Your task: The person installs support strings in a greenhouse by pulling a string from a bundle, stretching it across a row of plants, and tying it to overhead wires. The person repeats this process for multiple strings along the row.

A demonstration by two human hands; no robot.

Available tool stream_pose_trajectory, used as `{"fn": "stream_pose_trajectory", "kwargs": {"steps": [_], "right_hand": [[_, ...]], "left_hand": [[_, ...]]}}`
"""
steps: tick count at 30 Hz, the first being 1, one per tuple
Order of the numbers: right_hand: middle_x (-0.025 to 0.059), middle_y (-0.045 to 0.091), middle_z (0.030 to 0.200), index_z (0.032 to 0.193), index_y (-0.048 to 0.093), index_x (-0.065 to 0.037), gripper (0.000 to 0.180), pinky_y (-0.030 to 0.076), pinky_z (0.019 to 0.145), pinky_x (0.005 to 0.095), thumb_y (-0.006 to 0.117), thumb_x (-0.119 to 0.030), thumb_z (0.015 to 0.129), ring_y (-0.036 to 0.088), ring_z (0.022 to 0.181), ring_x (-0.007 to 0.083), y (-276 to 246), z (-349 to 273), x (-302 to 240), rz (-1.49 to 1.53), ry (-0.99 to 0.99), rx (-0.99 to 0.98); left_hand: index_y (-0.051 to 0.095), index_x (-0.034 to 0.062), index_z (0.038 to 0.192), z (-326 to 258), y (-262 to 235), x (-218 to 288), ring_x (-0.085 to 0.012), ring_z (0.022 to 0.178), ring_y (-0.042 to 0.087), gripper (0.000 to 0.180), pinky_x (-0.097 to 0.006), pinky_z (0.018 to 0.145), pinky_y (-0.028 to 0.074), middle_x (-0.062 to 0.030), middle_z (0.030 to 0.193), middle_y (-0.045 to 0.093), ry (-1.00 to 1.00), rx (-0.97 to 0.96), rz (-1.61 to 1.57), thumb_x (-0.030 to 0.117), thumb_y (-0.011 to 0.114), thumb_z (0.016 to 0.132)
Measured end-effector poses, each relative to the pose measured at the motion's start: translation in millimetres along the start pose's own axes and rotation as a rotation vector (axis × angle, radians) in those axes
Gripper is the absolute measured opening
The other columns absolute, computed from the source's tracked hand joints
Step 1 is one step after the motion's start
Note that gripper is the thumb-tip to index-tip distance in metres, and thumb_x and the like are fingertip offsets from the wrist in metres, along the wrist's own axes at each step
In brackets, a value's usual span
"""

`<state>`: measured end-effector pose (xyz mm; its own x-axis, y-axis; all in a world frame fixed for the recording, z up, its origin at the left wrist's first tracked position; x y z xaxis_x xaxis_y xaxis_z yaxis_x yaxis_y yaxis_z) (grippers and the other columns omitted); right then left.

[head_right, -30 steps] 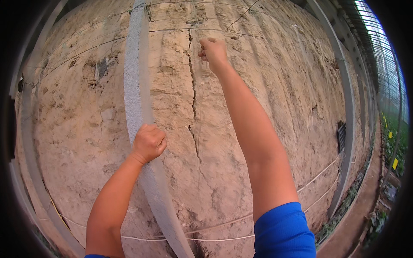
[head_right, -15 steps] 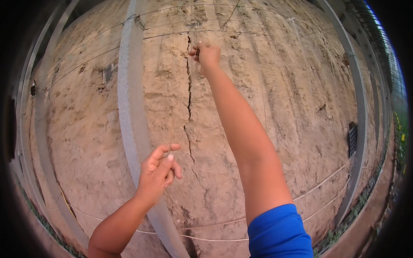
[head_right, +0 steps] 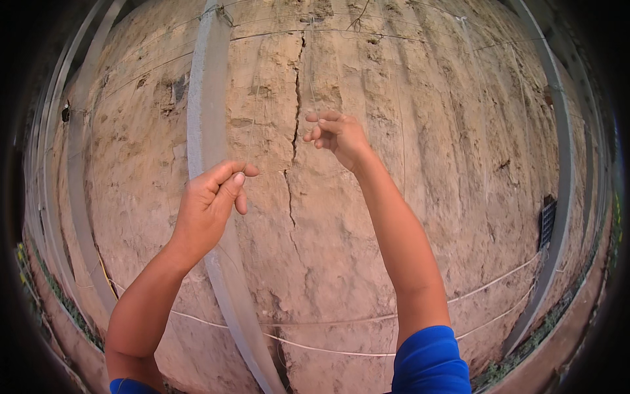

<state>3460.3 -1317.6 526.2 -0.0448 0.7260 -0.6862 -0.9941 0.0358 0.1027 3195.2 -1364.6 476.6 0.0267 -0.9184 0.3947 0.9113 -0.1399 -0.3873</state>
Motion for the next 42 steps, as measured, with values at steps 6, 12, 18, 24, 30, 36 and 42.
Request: {"fn": "stream_pose_trajectory", "kwargs": {"steps": [6, 12, 18, 24, 30, 36, 42], "right_hand": [[0.0075, 0.058, 0.061, 0.097, 0.058, 0.0, 0.016, 0.045, 0.049, 0.0254, 0.046, -0.01, 0.095, 0.064, 0.062, 0.0201, 25, -101, 37, 0.043, 0.158, -0.285], [0.0084, 0.066, 0.074, 0.098, 0.062, -0.002, 0.02, 0.048, 0.059, 0.025, 0.053, -0.018, 0.094, 0.066, 0.073, 0.0186, 46, -108, 50, -0.129, 0.202, -0.46], [0.0013, 0.06, 0.071, 0.108, 0.064, -0.002, 0.041, 0.038, 0.054, 0.0224, 0.064, -0.037, 0.088, 0.05, 0.061, 0.007, 41, -48, 25, -0.534, 0.024, -0.332], [-0.0021, 0.051, 0.062, 0.105, 0.061, 0.001, 0.03, 0.026, 0.044, 0.0196, 0.063, -0.024, 0.089, 0.035, 0.047, 0.003, 53, -13, 17, 0.044, 0.166, -0.434], [0.004, 0.061, 0.07, 0.096, 0.055, -0.001, 0.017, 0.03, 0.043, 0.0208, 0.06, -0.017, 0.091, 0.043, 0.048, 0.0054, 61, -4, 32, 0.021, 0.191, -0.242], [0.0023, 0.061, 0.074, 0.089, 0.054, -0.007, 0.012, 0.032, 0.046, 0.0196, 0.061, -0.016, 0.089, 0.043, 0.053, 0.0049, 61, -15, 43, 0.11, 0.173, -0.189], [0.001, 0.059, 0.074, 0.087, 0.053, -0.009, 0.009, 0.027, 0.044, 0.0187, 0.059, -0.014, 0.09, 0.038, 0.052, 0.0036, 47, -13, 37, 0.102, 0.139, -0.287]], "left_hand": [[0.063, 0.0006, 0.103, 49, 24, -16, -0.0077, 0.055, 0.045, 0.024, -0.024, 0.055, 0.038, -0.0006, 0.057, 0.052, -0.2, -0.076, -0.084, 0.018, 0.048, 0.095], [0.062, 0.0035, 0.1, 36, 51, -36, -0.0022, 0.044, 0.032, 0.024, -0.02, 0.041, 0.024, 0.0044, 0.057, 0.047, -0.421, -0.204, -0.279, 0.024, 0.049, 0.097], [0.061, 0.0063, 0.092, 38, 30, -41, -0.0021, 0.043, 0.032, 0.022, -0.019, 0.04, 0.023, 0.0038, 0.057, 0.049, -0.404, -0.154, -0.198, 0.024, 0.049, 0.097], [0.062, 0.0053, 0.094, 32, 27, -59, -0.0026, 0.042, 0.031, 0.022, -0.02, 0.041, 0.023, 0.0023, 0.058, 0.051, -0.478, -0.198, -0.108, 0.024, 0.049, 0.097], [0.061, 0.0026, 0.102, 20, 26, -64, -0.0071, 0.046, 0.04, 0.024, -0.024, 0.045, 0.033, -0.001, 0.057, 0.05, -0.118, 0.185, 0.175, 0.021, 0.045, 0.099], [0.061, 0.0032, 0.098, 3, 54, -73, -0.01, 0.05, 0.046, 0.022, -0.028, 0.05, 0.039, -0.0026, 0.056, 0.048, -0.002, 0.088, 0.356, 0.018, 0.044, 0.099], [0.063, 0.0019, 0.093, 29, 57, -88, -0.0099, 0.049, 0.046, 0.02, -0.027, 0.051, 0.04, -0.0026, 0.053, 0.048, -0.134, -0.168, 0.296, 0.015, 0.048, 0.096]]}}
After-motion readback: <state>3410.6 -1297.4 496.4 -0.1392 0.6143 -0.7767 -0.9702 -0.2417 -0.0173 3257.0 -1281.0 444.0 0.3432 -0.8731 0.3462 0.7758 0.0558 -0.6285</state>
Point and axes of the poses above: each hand's wrist, its own z-axis towards the middle knuckle, its own y-axis out of the palm, x = y × z, the point moved 3 cm from there along z, towards the middle knuckle
